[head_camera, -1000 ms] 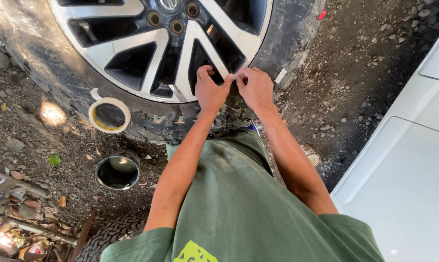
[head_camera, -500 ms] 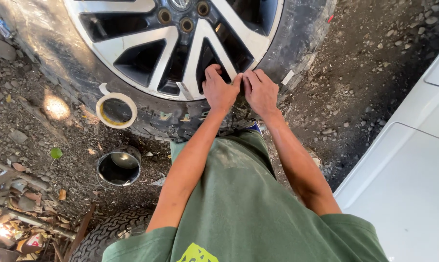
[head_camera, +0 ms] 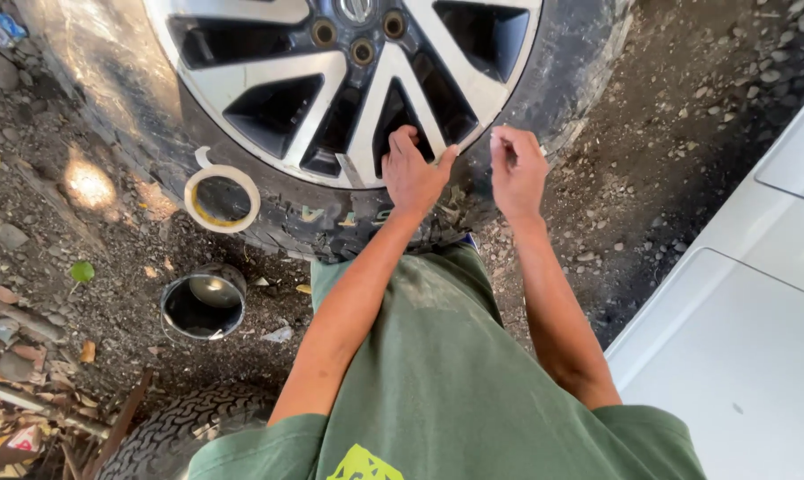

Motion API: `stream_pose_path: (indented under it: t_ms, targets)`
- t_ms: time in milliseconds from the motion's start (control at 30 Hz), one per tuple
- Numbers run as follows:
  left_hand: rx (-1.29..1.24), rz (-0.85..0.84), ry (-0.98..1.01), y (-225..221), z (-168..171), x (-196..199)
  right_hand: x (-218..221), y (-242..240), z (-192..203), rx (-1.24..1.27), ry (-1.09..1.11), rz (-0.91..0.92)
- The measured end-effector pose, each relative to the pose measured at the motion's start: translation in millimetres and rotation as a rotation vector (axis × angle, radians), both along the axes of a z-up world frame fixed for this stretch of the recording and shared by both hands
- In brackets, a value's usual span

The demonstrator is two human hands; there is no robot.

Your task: Apply masking tape to the spokes and rim of a car wheel to prepare for painting or repair.

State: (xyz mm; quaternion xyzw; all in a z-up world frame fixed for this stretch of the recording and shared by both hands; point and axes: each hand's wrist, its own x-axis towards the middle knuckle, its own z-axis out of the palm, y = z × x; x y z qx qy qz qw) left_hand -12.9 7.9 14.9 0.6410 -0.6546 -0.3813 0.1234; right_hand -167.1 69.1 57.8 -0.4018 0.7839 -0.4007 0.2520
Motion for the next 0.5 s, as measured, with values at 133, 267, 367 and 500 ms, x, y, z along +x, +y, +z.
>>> stream_pose_path:
  t_ms: [133,267,367,500]
  targets:
    - [-0.042,0.007,-0.050,-4,6,-7,-17,11,-9,0.132,-0.055,-0.001]
    - [0.020,-0.002,-0.025,-9,9,-2,-22,12,-8,0.164,-0.285,0.056]
    - [0.074,-0.027,0.117,-6,-10,15,-26,15,-11,0.165,-0.337,0.070]
    - [0.078,-0.013,0.286,-3,-7,20,-25,18,-10,0.189,-0.338,0.050]
